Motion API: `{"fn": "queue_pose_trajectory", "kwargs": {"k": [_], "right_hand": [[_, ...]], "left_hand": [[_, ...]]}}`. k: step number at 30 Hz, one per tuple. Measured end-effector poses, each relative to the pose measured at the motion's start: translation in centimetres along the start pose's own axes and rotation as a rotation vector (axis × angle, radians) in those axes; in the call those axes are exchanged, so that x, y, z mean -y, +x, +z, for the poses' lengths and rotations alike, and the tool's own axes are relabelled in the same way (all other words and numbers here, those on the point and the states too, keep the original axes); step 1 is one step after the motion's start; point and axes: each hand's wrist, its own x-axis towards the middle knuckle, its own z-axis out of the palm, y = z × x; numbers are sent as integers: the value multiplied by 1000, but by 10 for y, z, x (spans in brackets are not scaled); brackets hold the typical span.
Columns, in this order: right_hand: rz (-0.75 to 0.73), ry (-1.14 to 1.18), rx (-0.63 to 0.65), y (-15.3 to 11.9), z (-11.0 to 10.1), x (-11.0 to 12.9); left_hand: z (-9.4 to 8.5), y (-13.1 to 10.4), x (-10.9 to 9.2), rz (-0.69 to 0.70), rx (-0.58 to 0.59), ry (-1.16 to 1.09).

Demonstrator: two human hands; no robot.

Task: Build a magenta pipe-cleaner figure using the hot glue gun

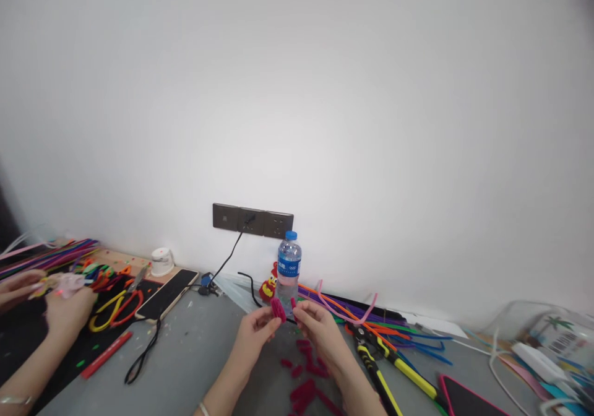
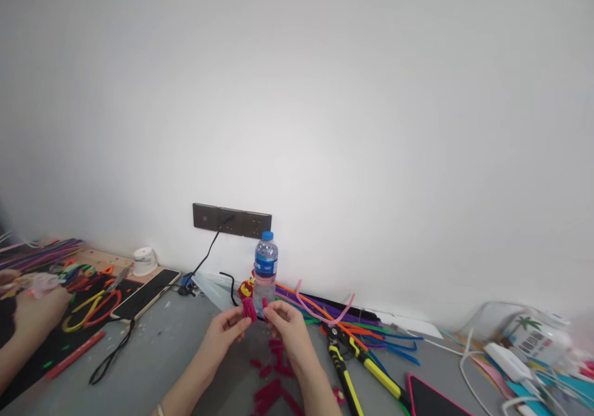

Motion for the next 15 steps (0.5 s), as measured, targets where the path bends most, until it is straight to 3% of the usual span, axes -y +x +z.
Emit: {"fn": "queue_pose_trajectory", "kwargs": {"k": [15], "right_hand": [[-37,-91,-8,-4,3,6]], "left_hand": [[7,-4,-7,22,27,15]]}}
